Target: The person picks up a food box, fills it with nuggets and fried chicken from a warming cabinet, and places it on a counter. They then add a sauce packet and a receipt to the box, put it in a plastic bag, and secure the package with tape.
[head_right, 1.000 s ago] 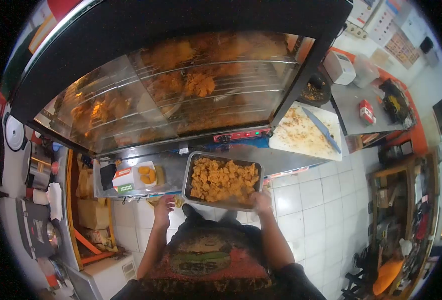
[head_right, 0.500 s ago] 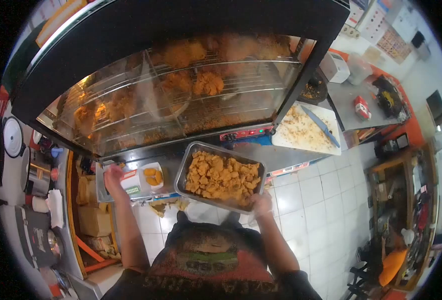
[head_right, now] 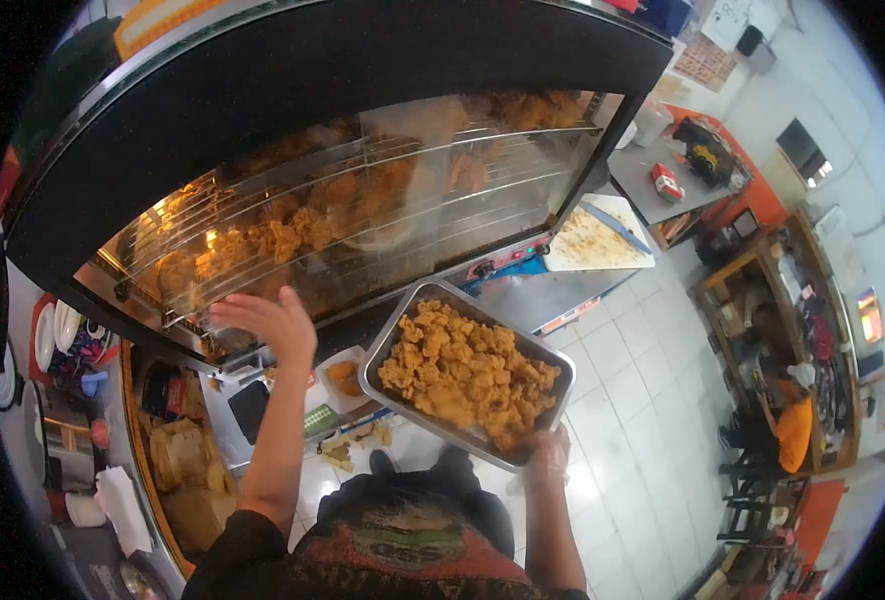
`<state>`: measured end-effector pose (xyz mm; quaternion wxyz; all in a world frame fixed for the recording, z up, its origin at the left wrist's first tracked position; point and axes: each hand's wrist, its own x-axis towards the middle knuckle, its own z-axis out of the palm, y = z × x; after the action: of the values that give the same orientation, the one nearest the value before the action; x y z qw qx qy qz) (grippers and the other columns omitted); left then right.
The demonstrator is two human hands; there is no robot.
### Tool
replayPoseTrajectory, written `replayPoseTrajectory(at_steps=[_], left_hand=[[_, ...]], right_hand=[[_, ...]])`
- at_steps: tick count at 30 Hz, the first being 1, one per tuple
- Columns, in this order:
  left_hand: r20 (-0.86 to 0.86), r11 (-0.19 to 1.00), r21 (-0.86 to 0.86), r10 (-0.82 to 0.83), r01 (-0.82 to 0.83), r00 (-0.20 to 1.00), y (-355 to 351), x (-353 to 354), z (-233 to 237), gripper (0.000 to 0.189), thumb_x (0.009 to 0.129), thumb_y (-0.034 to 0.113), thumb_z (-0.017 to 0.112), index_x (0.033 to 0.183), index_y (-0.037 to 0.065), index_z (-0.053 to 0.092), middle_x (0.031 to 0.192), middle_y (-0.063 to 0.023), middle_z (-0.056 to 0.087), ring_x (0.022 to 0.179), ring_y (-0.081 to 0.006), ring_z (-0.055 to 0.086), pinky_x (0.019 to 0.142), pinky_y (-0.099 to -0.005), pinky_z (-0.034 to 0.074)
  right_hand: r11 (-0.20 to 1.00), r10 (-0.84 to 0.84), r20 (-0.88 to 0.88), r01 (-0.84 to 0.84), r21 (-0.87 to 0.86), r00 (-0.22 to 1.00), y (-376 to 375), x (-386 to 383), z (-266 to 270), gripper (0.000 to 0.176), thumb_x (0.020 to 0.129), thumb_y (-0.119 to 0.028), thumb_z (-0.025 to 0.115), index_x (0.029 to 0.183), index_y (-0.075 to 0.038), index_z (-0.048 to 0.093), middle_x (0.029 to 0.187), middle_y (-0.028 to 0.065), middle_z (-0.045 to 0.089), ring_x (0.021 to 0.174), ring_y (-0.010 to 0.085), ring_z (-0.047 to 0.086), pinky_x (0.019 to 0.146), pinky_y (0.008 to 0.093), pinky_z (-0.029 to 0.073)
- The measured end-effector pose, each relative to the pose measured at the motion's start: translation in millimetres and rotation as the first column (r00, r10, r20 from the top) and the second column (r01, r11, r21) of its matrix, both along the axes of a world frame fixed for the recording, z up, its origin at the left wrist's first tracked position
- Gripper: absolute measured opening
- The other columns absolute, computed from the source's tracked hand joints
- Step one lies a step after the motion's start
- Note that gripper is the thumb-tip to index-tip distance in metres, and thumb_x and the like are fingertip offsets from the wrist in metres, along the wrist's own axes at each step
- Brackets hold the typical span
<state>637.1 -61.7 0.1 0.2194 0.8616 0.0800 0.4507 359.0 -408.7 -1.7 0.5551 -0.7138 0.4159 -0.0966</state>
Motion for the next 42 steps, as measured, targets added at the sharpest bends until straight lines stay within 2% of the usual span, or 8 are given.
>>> replayPoseTrajectory(at_steps=[3, 7, 16, 21, 25, 34, 37, 42], left_hand=[[-0.033, 0.977, 0.018, -0.214, 0.215, 0.976, -30.4, -10.9, 10.6, 0.083, 0.098, 0.027, 0.055, 0.154, -0.004, 0.001, 0.156, -0.0381, -0.011, 0.143, -0.0577, -0.011, 0.116, -0.0619, -0.003], [-0.079, 0.862, 0.059, -0.498, 0.503, 0.864, -13.5, -49.7, 1.2, 0.062, 0.096, 0.021, 0.056, 0.149, 0.000, 0.031, 0.159, -0.0287, 0.015, 0.141, -0.0507, 0.018, 0.115, -0.0579, 0.013], [-0.113, 0.839, -0.234, -0.525, 0.491, 0.844, 60.5, -90.8, -49.2, 0.051, 0.088, 0.013, 0.060, 0.137, 0.002, 0.049, 0.142, -0.0242, 0.045, 0.122, -0.0407, 0.047, 0.103, -0.0519, 0.033], [0.068, 0.387, -0.750, -0.761, 0.537, 0.645, 92.2, -122.0, -119.9, 0.049, 0.085, 0.009, 0.061, 0.133, 0.000, 0.052, 0.137, -0.0231, 0.049, 0.118, -0.0402, 0.050, 0.100, -0.0495, 0.039], [-0.051, 0.773, -0.358, -0.576, 0.523, 0.816, 118.0, -159.6, -32.5, 0.043, 0.083, -0.001, 0.059, 0.125, -0.003, 0.055, 0.129, -0.0210, 0.052, 0.113, -0.0362, 0.055, 0.093, -0.0413, 0.047], [-0.154, 0.723, -0.583, -0.545, 0.370, 0.824, 142.3, -239.8, -64.1, 0.045, 0.083, -0.006, 0.058, 0.127, 0.001, 0.053, 0.127, -0.0155, 0.054, 0.104, -0.0261, 0.059, 0.085, -0.0342, 0.050], [-0.178, 0.737, -0.591, -0.515, 0.328, 0.839, 146.7, -249.0, -72.5, 0.047, 0.083, -0.006, 0.058, 0.128, 0.002, 0.053, 0.128, -0.0142, 0.054, 0.096, -0.0227, 0.059, 0.080, -0.0319, 0.049], [-0.176, 0.701, -0.657, -0.500, 0.277, 0.848, 154.4, -253.4, -64.9, 0.047, 0.082, -0.005, 0.059, 0.129, 0.001, 0.053, 0.127, -0.0165, 0.055, 0.105, -0.0275, 0.060, 0.088, -0.0361, 0.050]], right_hand=[[0.985, 0.046, -0.015, -0.047, -0.168, 0.999, 30.0, -20.7, 28.5, 0.042, 0.075, -0.018, 0.066, 0.111, 0.002, 0.059, 0.096, 0.0113, 0.064, 0.088, 0.0238, 0.064, 0.077, 0.0341, 0.054], [0.966, -0.197, 0.288, 0.136, 0.218, 0.937, 60.1, -29.3, 63.4, 0.047, 0.075, -0.015, 0.063, 0.117, 0.003, 0.054, 0.097, 0.0146, 0.064, 0.086, 0.0230, 0.064, 0.074, 0.0331, 0.054], [0.982, 0.123, 0.279, -0.157, 0.103, 0.953, 140.7, 8.9, 153.1, 0.041, 0.071, -0.009, 0.058, 0.110, 0.000, 0.059, 0.094, 0.0113, 0.061, 0.085, 0.0228, 0.060, 0.075, 0.0343, 0.051], [0.906, 0.035, 0.313, -0.162, 0.390, 0.949, 212.3, 41.7, 204.3, 0.040, 0.069, -0.010, 0.060, 0.108, 0.000, 0.058, 0.093, 0.0103, 0.057, 0.085, 0.0212, 0.056, 0.073, 0.0331, 0.049], [0.875, -0.077, 0.407, -0.134, 0.466, 0.910, 235.6, 69.9, 188.5, 0.039, 0.068, -0.007, 0.060, 0.105, 0.000, 0.055, 0.092, 0.0108, 0.058, 0.082, 0.0220, 0.054, 0.072, 0.0339, 0.048], [0.933, 0.213, 0.577, -0.339, 0.120, 0.789, 318.4, 90.6, 253.2, 0.032, 0.079, -0.008, 0.065, 0.109, -0.002, 0.056, 0.098, 0.0115, 0.061, 0.093, 0.0277, 0.057, 0.084, 0.0414, 0.048], [0.836, 0.536, 0.400, -0.402, -0.375, 0.743, 327.8, 105.1, 235.3, 0.039, 0.078, 0.002, 0.066, 0.115, -0.006, 0.056, 0.098, 0.0131, 0.060, 0.104, 0.0337, 0.056, 0.097, 0.0474, 0.044], [0.553, -0.076, 0.632, -0.495, 0.670, 0.771, 386.6, 160.9, 248.4, 0.018, 0.090, -0.007, 0.066, 0.102, -0.001, 0.054, 0.084, 0.0086, 0.056, 0.075, 0.0222, 0.059, 0.072, 0.0416, 0.059]])
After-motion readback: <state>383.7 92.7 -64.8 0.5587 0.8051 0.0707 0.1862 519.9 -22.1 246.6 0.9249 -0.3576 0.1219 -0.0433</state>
